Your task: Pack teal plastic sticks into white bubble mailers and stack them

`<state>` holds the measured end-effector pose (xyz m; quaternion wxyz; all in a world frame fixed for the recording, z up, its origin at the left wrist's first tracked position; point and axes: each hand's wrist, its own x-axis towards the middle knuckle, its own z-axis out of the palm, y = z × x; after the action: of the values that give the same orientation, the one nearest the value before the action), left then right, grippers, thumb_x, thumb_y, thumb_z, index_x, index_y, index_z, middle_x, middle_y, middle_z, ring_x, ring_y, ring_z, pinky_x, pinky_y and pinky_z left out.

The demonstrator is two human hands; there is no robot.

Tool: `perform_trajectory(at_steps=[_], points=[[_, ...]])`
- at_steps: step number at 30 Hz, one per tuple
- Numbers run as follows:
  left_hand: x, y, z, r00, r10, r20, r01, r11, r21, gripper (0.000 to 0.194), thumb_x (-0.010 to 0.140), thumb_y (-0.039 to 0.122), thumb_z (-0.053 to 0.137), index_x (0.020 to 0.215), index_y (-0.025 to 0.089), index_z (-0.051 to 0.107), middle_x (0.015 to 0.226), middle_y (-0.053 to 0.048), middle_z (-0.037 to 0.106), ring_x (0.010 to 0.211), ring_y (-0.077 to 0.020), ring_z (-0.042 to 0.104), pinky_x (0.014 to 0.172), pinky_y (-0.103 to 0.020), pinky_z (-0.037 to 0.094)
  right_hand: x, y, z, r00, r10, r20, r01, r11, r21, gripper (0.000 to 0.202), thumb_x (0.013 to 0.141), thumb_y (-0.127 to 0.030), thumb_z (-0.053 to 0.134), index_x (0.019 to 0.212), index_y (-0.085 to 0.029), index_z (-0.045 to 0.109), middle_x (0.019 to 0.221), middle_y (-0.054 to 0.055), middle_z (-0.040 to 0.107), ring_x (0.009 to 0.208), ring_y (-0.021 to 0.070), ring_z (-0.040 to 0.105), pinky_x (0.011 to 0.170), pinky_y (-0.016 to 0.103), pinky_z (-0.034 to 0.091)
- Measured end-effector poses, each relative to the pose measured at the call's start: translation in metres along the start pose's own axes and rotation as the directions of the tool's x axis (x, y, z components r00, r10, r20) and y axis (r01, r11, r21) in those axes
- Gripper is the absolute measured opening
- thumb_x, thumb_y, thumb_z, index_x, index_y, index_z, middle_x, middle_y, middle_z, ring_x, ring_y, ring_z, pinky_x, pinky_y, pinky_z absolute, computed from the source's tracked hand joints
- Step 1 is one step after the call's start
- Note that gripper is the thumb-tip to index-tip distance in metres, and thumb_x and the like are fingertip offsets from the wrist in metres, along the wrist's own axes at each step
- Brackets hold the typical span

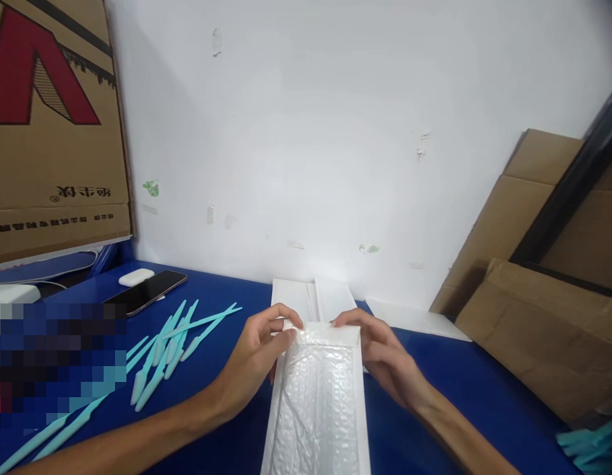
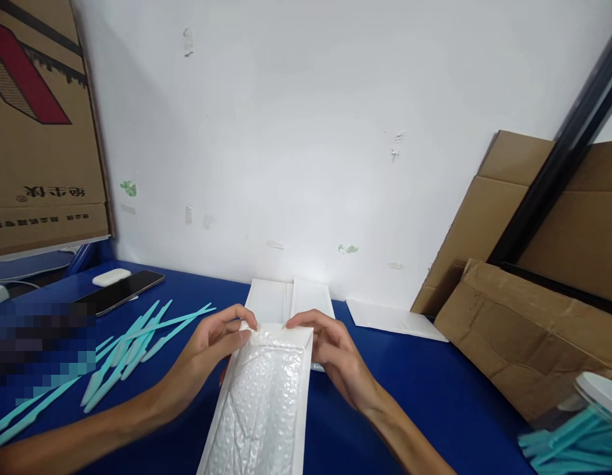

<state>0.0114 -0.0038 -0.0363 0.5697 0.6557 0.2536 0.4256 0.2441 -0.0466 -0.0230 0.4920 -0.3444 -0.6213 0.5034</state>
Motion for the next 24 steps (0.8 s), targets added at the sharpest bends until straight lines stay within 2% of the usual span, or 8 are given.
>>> perform_trajectory(at_steps=[4,6,9,11,13,17,21,24], points=[[-0.004,0.001,0.006,0.997,-0.005,0.076,-0.001,0.997,0.074,0.024,0.096,0.044,0.057,0.097,0.021,0.061,0.072,0.005,0.047,0.049,-0.0063,0.038,0.041,-0.018,0.035,-0.005,0.001,0.006,0.99,-0.093,0.108,0.112,0.977,-0.184,0.02,0.078,-0.031,0.063,0.096,-0.026,0.071,0.134,0.005,0.056,0.121,0.0269,0.053,0.093,0.035,0.042],[-0.007,0.002,0.008,0.993,-0.025,0.116,0.013,0.994,0.107,0.023,0.098,0.044,0.054,0.099,0.022,0.06,0.072,0.006,0.046,0.05,-0.0063,0.038,0.045,-0.018,0.035,-0.004,-0.002,0.01,0.981,-0.142,0.132,0.169,0.958,-0.232,0.013,0.082,-0.034,0.062,0.088,-0.024,0.068,0.139,0.006,0.053,0.129,0.0299,0.048,0.099,0.038,0.041],[-0.007,0.006,0.008,0.988,-0.039,0.151,0.021,0.993,0.118,0.025,0.099,0.046,0.054,0.108,0.024,0.061,0.078,0.003,0.055,0.059,-0.0091,0.046,0.053,-0.021,0.041,0.01,-0.011,0.016,0.968,-0.22,0.12,0.243,0.938,-0.247,0.012,0.088,-0.033,0.057,0.086,-0.023,0.063,0.125,0.008,0.062,0.124,0.0296,0.052,0.099,0.041,0.041],[-0.004,0.008,0.005,0.993,-0.007,0.115,-0.004,0.996,0.091,0.029,0.098,0.048,0.053,0.114,0.026,0.063,0.097,-0.002,0.062,0.077,-0.0152,0.057,0.06,-0.023,0.047,0.031,-0.021,0.018,0.941,-0.323,0.102,0.339,0.89,-0.304,0.013,0.09,-0.031,0.053,0.087,-0.022,0.062,0.107,0.008,0.066,0.116,0.0284,0.056,0.099,0.041,0.041],[0.002,0.01,-0.001,0.997,0.019,0.076,-0.02,1.0,0.011,0.038,0.1,0.05,0.046,0.121,0.024,0.064,0.117,-0.008,0.06,0.098,-0.0228,0.061,0.062,-0.026,0.051,0.062,-0.033,0.02,0.905,-0.417,0.087,0.41,0.797,-0.443,0.016,0.089,-0.029,0.047,0.091,-0.021,0.061,0.094,0.006,0.064,0.096,0.0247,0.06,0.086,0.037,0.045],[0.018,0.01,-0.019,0.999,0.024,0.04,-0.021,0.996,-0.082,0.059,0.101,0.058,0.029,0.128,0.016,0.06,0.113,-0.014,0.061,0.081,-0.0223,0.063,0.048,-0.026,0.047,0.131,-0.054,0.019,0.886,-0.46,0.06,0.379,0.644,-0.664,0.014,0.087,-0.026,0.044,0.075,-0.021,0.049,0.075,-0.001,0.05,0.074,0.0166,0.049,0.069,0.029,0.039],[0.034,0.007,-0.035,0.999,0.043,0.032,-0.048,0.986,0.163,0.053,0.097,0.054,0.042,0.127,0.015,0.061,0.091,-0.007,0.065,0.066,-0.0184,0.06,0.046,-0.024,0.044,0.191,-0.051,0.013,0.943,-0.327,0.055,0.231,0.528,-0.817,0.025,0.093,-0.026,0.048,0.07,-0.02,0.052,0.069,-0.003,0.051,0.068,0.015,0.05,0.067,0.029,0.04],[0.041,0.0,-0.043,0.996,0.057,-0.068,-0.01,0.837,0.547,0.046,0.096,0.046,0.043,0.122,0.015,0.064,0.093,-0.007,0.069,0.075,-0.0225,0.065,0.062,-0.031,0.051,0.222,-0.031,0.01,0.982,-0.184,0.047,0.122,0.424,-0.897,0.025,0.097,-0.039,0.058,0.089,-0.016,0.063,0.087,0.001,0.063,0.081,0.0172,0.061,0.078,0.036,0.05]])
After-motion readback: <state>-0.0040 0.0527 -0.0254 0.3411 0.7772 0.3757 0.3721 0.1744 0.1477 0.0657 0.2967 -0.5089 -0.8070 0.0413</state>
